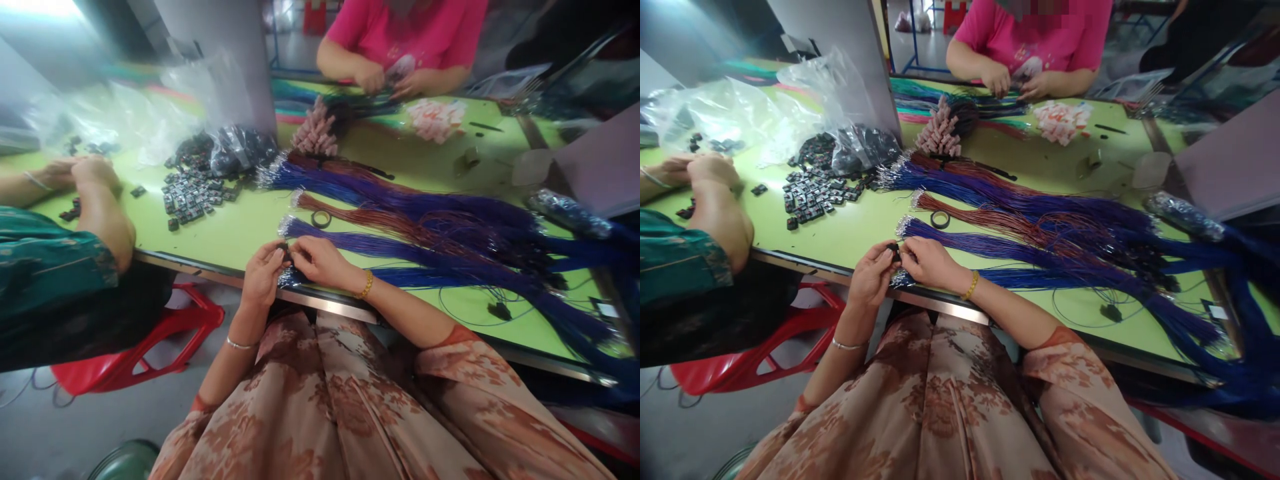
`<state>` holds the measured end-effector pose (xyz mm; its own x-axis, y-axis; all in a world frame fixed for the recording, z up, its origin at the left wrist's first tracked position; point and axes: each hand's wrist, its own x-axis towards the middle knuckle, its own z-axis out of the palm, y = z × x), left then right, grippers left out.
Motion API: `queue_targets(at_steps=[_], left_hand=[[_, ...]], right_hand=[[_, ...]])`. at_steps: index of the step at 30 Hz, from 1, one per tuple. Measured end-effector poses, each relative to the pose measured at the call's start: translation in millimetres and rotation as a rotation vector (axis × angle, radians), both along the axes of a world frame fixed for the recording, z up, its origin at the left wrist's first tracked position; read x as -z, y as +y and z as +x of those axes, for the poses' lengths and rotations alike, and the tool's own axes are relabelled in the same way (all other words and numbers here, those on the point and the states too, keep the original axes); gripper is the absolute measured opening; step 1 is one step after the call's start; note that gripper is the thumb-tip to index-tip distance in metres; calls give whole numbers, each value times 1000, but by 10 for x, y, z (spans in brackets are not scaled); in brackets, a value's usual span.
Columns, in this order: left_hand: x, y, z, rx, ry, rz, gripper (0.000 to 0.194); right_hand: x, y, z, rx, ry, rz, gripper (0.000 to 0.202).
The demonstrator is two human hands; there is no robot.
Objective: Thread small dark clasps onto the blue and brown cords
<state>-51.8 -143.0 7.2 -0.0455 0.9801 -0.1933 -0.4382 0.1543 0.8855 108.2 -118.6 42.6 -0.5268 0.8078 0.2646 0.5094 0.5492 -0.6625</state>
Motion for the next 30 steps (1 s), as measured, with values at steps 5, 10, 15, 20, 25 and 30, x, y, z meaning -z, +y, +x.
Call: queue_targets(at_steps=[5, 10, 15, 20, 25, 30], left_hand=[[-10, -12, 15, -6, -6, -11, 34], [28, -57, 81, -45, 83, 26, 33], [42, -37, 56, 20, 35, -23, 33], [32, 12, 9, 44, -44, -77, 36], [69, 25, 26, 44, -53, -91, 34], [68, 33, 31, 56, -55, -84, 32]], right_hand=[[15, -8, 23, 9, -38, 6, 14], [83, -92, -34, 58, -136, 11, 12], [4, 32, 100, 8, -102, -61, 20], [-29, 417, 487, 254, -322, -89, 19], [122, 543, 607, 312, -577, -146, 18], [134, 534, 594, 273, -622, -109, 23]])
